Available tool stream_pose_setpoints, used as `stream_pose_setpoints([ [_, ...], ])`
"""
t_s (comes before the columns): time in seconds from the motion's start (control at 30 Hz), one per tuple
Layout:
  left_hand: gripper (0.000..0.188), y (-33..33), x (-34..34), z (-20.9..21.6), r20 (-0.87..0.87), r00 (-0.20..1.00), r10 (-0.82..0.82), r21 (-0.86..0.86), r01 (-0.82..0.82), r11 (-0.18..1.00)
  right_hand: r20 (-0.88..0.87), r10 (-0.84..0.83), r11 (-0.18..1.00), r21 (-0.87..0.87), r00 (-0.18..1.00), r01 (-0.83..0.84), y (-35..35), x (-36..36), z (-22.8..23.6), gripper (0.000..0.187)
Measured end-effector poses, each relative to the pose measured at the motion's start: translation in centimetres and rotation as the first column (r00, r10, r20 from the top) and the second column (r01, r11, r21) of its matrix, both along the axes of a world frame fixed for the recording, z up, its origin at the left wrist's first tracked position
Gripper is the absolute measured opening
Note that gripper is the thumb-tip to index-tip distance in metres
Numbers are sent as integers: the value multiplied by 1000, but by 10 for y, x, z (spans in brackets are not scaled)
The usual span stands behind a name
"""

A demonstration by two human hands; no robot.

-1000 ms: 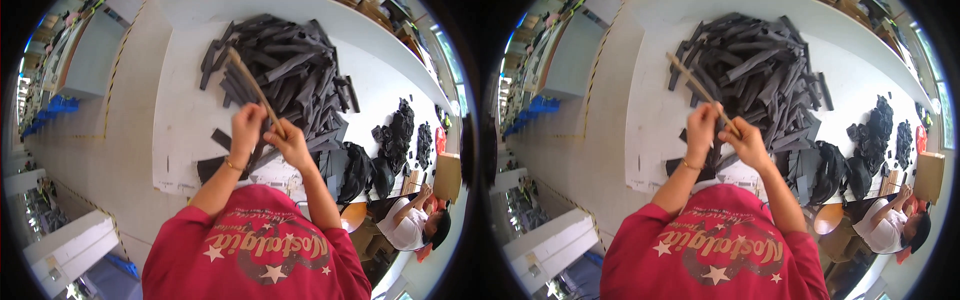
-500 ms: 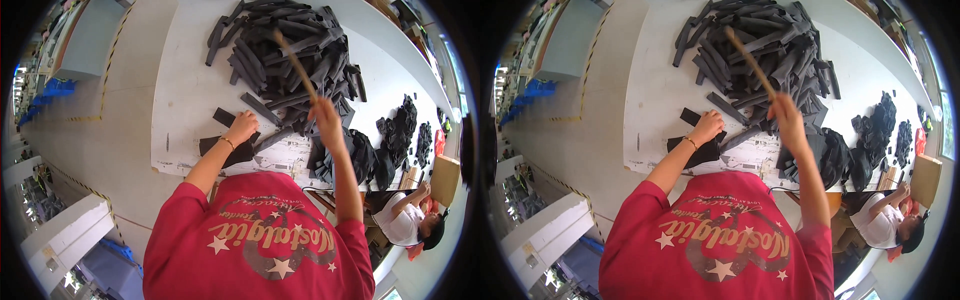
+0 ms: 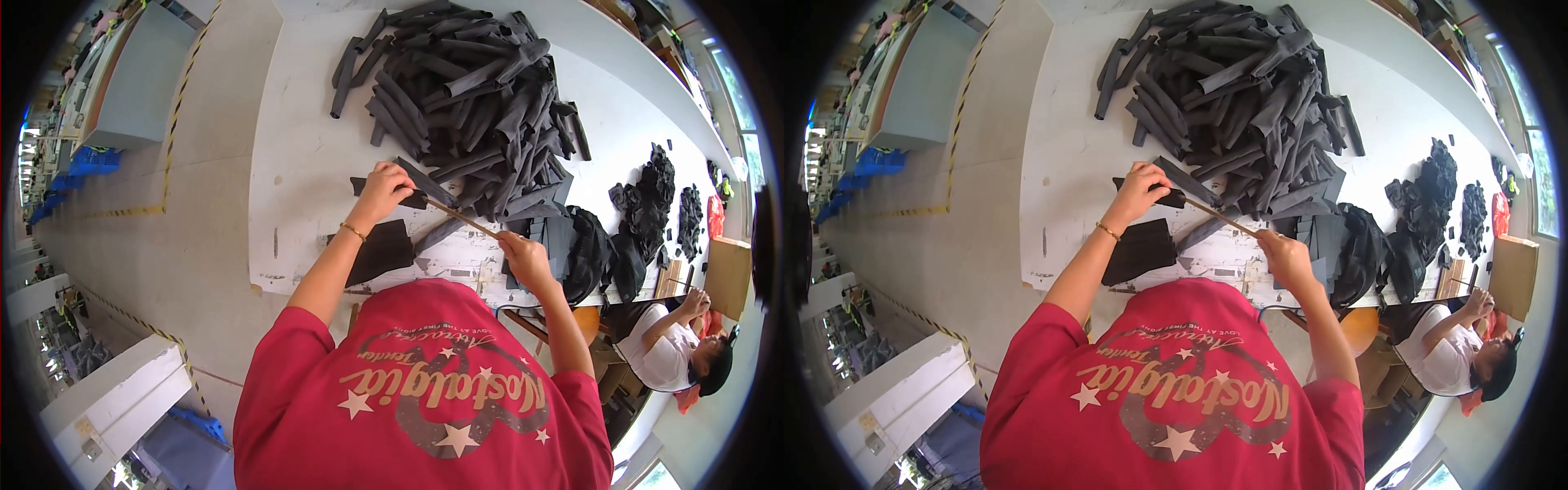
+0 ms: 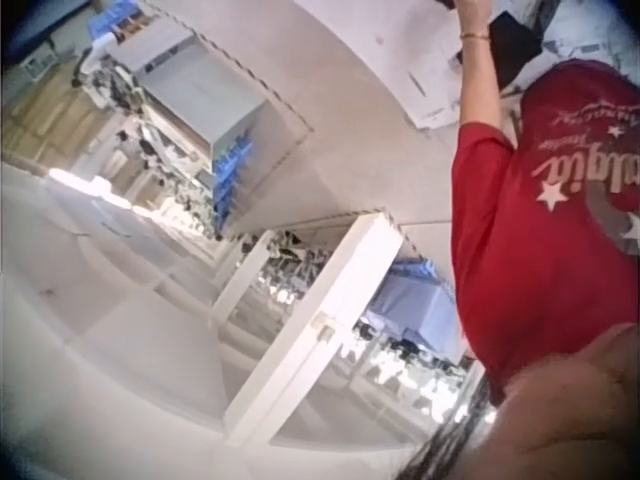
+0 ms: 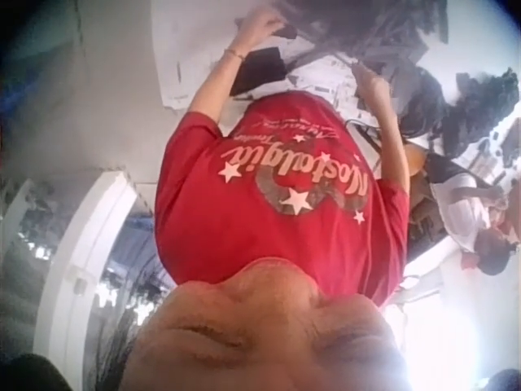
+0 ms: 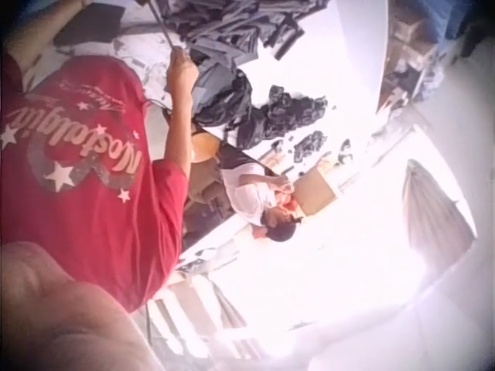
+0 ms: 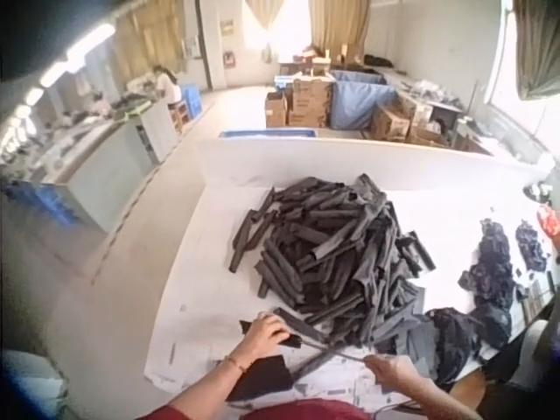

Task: Inspecting and sorting grey foam components using a small wooden stick at a production workbench.

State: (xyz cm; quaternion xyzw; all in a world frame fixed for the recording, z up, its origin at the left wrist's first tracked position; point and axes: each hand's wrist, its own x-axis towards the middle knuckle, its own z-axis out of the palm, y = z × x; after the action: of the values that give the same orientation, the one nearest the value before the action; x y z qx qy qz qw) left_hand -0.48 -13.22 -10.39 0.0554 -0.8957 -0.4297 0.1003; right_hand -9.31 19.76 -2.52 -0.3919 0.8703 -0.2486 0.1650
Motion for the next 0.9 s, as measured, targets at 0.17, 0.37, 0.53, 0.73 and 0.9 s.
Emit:
stream_pose_setpoints([
  [0.17,12,59,-14,37,-265,953,-149,-177,104,979,178,-48,991,-117,983,69,-75,17,-19,22],
  [0.37,57,52,25,46,177,770,612,975,-221,-4,597,5,958,-232,802,166,-94,43,-32,29],
  [0.53,26,72,19,27,370,751,546,887,-112,-448,395,-197,917,-248,897,311,-129,81,-21,17],
  [0.73,26,38,14,38,406,651,641,911,-228,-344,384,-74,990,-81,920,113,-91,94,-27,11],
  [0.9,27,-10,22,24,300,673,676,953,-236,-189,571,-19,1000,19,821,9,-38,93,-4,22],
])
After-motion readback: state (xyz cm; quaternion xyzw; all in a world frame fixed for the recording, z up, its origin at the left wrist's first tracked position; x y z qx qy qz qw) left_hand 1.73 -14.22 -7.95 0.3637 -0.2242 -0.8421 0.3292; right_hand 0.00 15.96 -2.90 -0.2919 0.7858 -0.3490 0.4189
